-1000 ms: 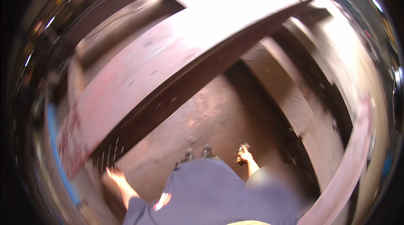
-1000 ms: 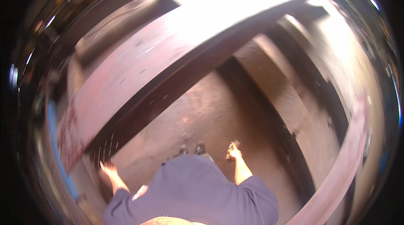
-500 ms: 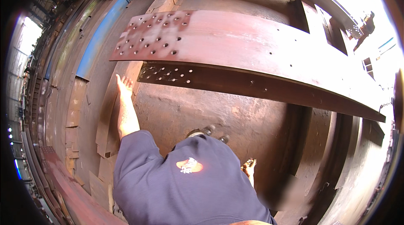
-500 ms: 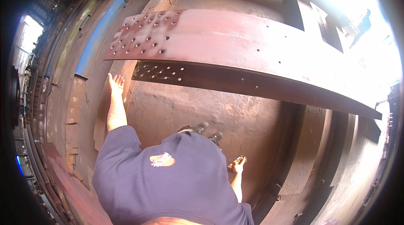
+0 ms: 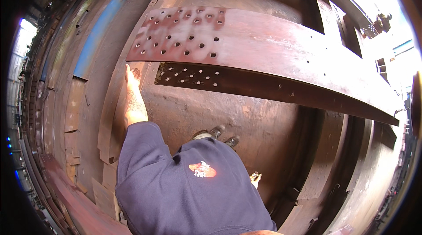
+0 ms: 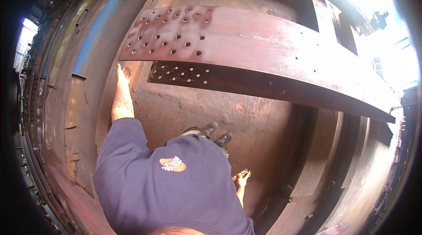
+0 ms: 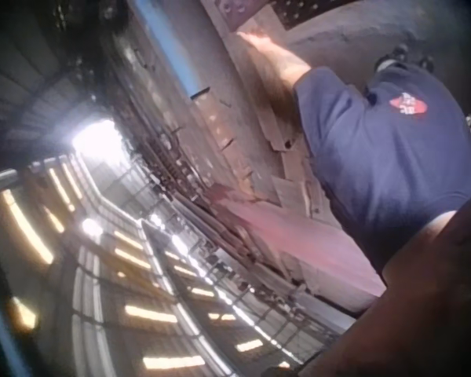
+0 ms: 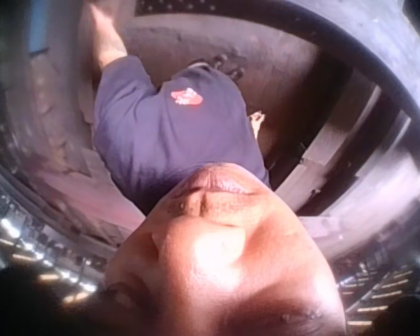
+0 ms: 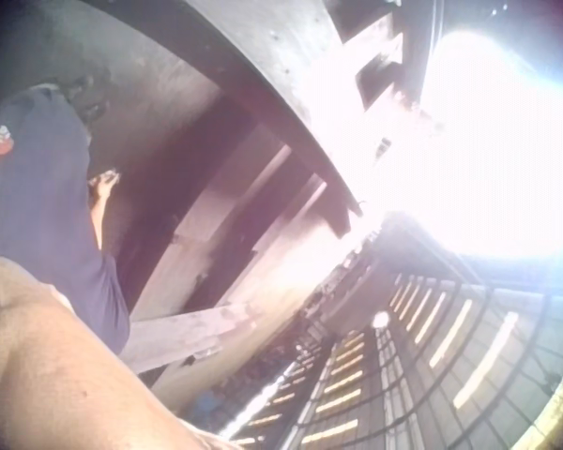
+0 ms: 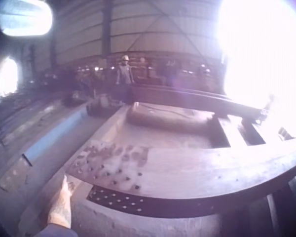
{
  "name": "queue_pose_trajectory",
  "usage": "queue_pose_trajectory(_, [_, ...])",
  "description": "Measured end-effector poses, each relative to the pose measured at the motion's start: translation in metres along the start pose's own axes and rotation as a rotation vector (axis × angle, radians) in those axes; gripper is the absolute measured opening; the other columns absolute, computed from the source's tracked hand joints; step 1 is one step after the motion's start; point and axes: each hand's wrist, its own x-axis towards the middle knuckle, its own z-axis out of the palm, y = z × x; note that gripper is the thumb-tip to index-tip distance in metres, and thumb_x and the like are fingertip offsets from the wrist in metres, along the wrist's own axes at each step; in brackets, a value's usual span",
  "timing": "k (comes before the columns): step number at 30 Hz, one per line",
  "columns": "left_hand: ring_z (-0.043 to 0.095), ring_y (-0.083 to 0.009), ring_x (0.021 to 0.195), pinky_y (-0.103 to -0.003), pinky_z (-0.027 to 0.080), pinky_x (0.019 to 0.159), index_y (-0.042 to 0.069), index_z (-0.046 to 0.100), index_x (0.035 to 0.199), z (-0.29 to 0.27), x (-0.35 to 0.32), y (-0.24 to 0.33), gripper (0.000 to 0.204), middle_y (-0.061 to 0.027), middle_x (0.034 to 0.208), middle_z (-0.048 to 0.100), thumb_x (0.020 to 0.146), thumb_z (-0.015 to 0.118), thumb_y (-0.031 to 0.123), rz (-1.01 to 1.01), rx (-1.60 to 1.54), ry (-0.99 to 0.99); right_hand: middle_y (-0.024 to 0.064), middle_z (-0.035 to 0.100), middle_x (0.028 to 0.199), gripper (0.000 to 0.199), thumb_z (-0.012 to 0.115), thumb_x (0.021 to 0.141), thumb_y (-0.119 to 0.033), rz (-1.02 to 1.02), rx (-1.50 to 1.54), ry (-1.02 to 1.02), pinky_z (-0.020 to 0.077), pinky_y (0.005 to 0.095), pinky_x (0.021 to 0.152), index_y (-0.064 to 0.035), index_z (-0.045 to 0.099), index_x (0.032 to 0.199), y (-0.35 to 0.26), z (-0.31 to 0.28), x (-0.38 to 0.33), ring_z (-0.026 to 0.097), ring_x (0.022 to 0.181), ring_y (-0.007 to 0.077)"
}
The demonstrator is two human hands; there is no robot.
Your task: The person uses a remote control to operate a crane and guide large curved metal sheets suspended by chains. They walk alongside the load, adjusting its position and orientation, then place the sheet onto a stack on the floor.
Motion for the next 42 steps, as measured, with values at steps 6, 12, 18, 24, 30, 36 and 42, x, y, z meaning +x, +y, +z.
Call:
queue_pose_trajectory(6, [0.047,-0.0310,0.126,-0.044,0.035,0.107,-0.002,0.036,0.143,-0.006,0.034,0.032,0.090,-0.0177,0.140,0.045,0.085,0.062,0.061,-0.010,-0.094,-0.046,0.0161,0.034,0.151,0.100,0.064,0.075,-0.008,0.105,-0.248,-0.075,0.0429,0.0399,0.105,-0.0232,0.007,0.156,0.044,0.064,-0.032,0.047,0.129,0.0350])
queue_pose_trajectory(12, [0.049,-0.0283,0.121,-0.044,0.037,0.103,0.001,0.055,0.126,-0.024,0.083,0.073,0.077,-0.0124,0.131,0.054,0.081,0.065,0.063,-0.052,-0.072,-0.186,0.0152,0.035,0.151,0.097,0.068,0.080,-0.012,0.039,-0.043,-0.073,0.0452,0.0411,0.102,-0.0282,0.008,0.155,-0.024,0.162,-0.138,0.049,0.128,0.0321])
queue_pose_trajectory(18, [0.045,-0.0268,0.128,-0.042,0.034,0.107,-0.001,0.049,0.133,-0.049,0.107,0.091,0.086,-0.0143,0.135,0.052,0.080,0.065,0.064,-0.124,0.026,-0.335,0.0220,0.054,0.133,0.094,0.066,0.081,-0.019,-0.002,-0.219,-0.007,0.0500,0.0453,0.096,-0.0393,0.009,0.153,-0.076,0.223,-0.183,0.059,0.114,0.0346])
queue_pose_trajectory(24, [0.049,-0.0274,0.125,-0.042,0.032,0.108,0.000,0.048,0.133,-0.053,0.117,0.117,0.081,-0.0159,0.131,0.055,0.082,0.064,0.061,-0.124,0.173,-0.591,0.0223,0.053,0.134,0.094,0.064,0.081,-0.015,0.076,-0.230,0.016,0.0518,0.0442,0.094,-0.0415,0.009,0.153,-0.070,0.292,-0.190,0.060,0.113,0.0335])
queue_pose_trajectory(30, [0.058,-0.0264,0.111,-0.045,0.033,0.105,0.007,0.064,0.104,-0.067,0.144,0.131,0.046,-0.0114,0.110,0.067,0.086,0.061,0.050,-0.165,0.262,-0.806,0.0206,0.055,0.133,0.095,0.066,0.080,-0.018,0.059,-0.191,0.018,0.0492,0.0429,0.099,-0.0396,0.008,0.153,-0.056,0.348,-0.206,0.059,0.117,0.0336])
queue_pose_trajectory(36, [0.058,-0.0227,0.108,-0.044,0.035,0.103,0.012,0.067,0.104,-0.057,0.159,0.135,0.034,-0.0061,0.110,0.068,0.086,0.060,0.040,-0.252,0.268,-1.015,0.0177,0.055,0.134,0.093,0.067,0.082,-0.022,0.123,-0.240,0.052,0.0481,0.0421,0.100,-0.0380,0.009,0.153,-0.029,0.405,-0.223,0.058,0.118,0.0329])
queue_pose_trajectory(42, [0.058,-0.0232,0.108,-0.044,0.036,0.103,0.008,0.068,0.109,-0.061,0.167,0.133,0.031,-0.0078,0.112,0.068,0.090,0.057,0.031,-0.413,0.123,-1.254,0.0135,0.062,0.125,0.063,0.063,0.084,-0.020,0.104,-0.116,0.072,0.0519,0.0378,0.091,-0.0282,0.043,0.144,-0.003,0.469,-0.258,0.063,0.108,0.0227])
